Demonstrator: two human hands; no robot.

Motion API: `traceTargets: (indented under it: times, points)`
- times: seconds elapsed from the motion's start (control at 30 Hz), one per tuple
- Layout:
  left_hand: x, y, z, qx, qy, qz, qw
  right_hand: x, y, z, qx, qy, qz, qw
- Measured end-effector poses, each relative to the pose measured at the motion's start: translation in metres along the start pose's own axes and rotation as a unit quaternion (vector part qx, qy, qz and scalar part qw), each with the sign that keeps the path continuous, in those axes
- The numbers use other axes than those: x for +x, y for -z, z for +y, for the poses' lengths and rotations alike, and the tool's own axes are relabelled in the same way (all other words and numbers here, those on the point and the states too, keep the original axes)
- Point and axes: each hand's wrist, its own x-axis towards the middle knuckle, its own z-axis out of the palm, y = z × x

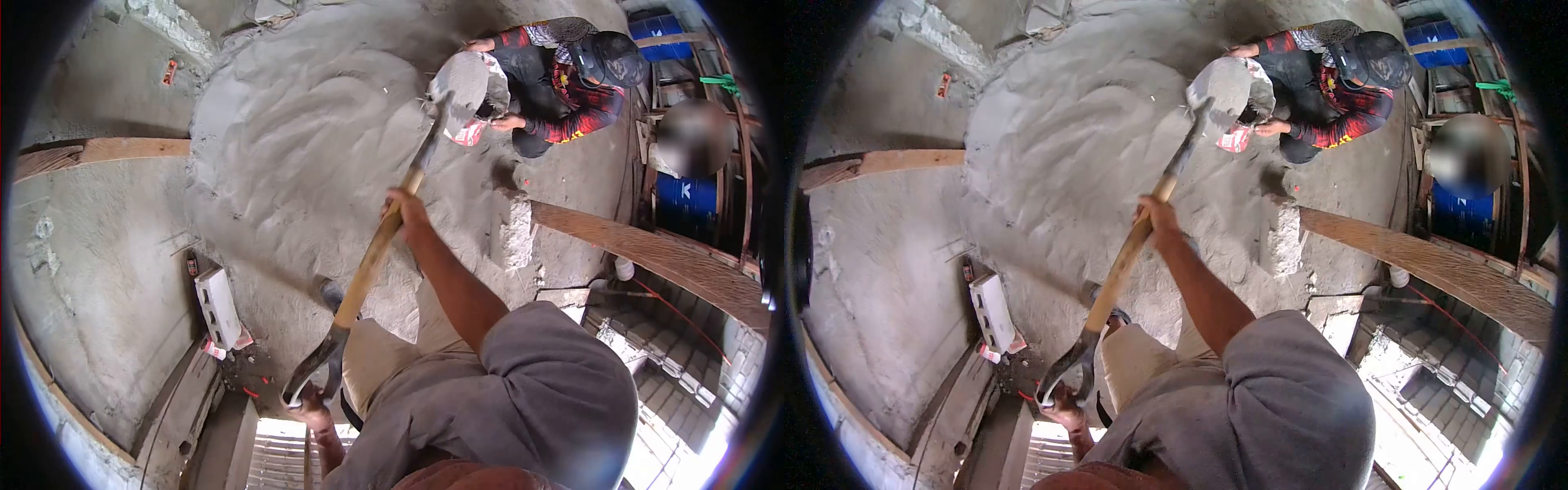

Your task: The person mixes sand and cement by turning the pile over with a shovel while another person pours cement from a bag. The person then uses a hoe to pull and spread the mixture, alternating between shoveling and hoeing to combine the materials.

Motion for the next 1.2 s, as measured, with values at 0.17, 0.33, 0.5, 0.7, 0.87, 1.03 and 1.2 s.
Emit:
traceTargets:
  times: [0.17, 0.33, 0.5, 0.7, 0.87, 1.03, 1.2]
  points:
    - [0.009, -0.078, 0.06, 0.221, -0.494, -0.277, 0.794, 0.056, 0.014, -0.076, 0.152, 0.031, -0.119, 0.981]
    - [0.017, -0.035, 0.052, 0.231, -0.423, -0.244, 0.842, 0.035, -0.004, -0.041, 0.091, 0.039, -0.093, 0.991]
    - [0.049, 0.073, -0.017, 0.082, -0.097, -0.048, 0.991, 0.023, -0.038, 0.087, 0.014, 0.015, -0.047, 0.999]
    - [0.082, 0.183, -0.055, -0.064, 0.11, 0.078, 0.989, 0.061, -0.061, 0.281, -0.069, -0.082, -0.019, 0.994]
    - [0.08, 0.184, -0.046, -0.034, 0.172, 0.185, 0.967, 0.112, -0.062, 0.369, -0.161, -0.143, 0.016, 0.976]
    - [0.119, 0.102, -0.044, 0.031, 0.21, 0.22, 0.952, 0.169, -0.058, 0.316, -0.132, -0.208, 0.032, 0.969]
    - [0.222, -0.12, -0.065, 0.004, 0.285, 0.234, 0.929, 0.35, -0.012, 0.148, -0.105, -0.061, 0.094, 0.988]
